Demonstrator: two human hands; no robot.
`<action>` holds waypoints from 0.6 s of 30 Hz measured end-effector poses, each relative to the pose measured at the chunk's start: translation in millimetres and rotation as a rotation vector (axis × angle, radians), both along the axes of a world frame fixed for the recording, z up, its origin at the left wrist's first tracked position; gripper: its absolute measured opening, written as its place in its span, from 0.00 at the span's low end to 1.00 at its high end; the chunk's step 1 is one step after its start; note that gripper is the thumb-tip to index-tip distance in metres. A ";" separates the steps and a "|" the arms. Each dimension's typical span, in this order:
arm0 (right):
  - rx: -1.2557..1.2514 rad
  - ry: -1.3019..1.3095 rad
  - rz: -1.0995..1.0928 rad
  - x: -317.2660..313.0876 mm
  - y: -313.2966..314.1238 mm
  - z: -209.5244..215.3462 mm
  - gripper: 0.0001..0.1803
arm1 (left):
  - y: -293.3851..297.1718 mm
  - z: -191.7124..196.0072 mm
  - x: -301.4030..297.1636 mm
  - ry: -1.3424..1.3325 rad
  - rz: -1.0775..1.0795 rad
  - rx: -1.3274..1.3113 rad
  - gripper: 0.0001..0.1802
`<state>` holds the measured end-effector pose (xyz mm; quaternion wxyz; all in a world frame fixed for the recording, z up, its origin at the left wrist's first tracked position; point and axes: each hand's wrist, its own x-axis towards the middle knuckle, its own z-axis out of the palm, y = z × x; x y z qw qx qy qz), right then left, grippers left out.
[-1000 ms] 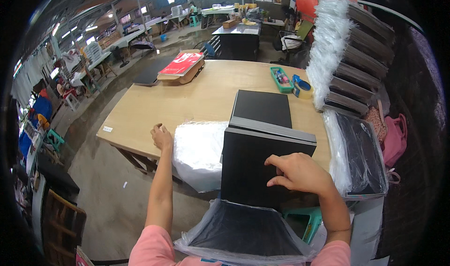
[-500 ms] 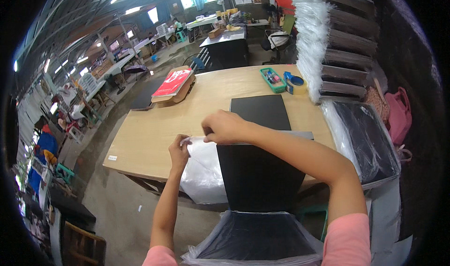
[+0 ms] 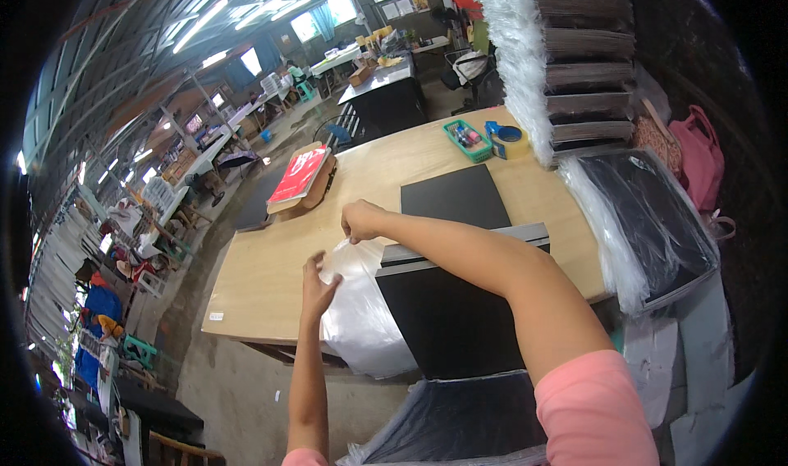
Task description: The person places a black book into a plastic bag, removes it, and then places another black book into a fresh plastic bag.
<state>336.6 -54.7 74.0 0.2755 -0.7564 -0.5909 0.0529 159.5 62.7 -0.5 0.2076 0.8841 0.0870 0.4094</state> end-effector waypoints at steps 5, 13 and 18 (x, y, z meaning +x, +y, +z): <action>0.036 0.064 -0.133 -14.6 -0.1 2.1 0.09 | -22.1 33.8 22.7 -0.065 -0.209 -0.574 0.31; 0.180 -0.034 -0.168 -19.0 -5.0 0.9 0.04 | -3.0 32.8 12.9 0.064 -0.099 -0.442 0.23; 0.181 -0.107 0.049 -2.8 -0.5 -10.8 0.06 | -22.6 21.5 38.8 0.087 -0.718 -1.582 0.30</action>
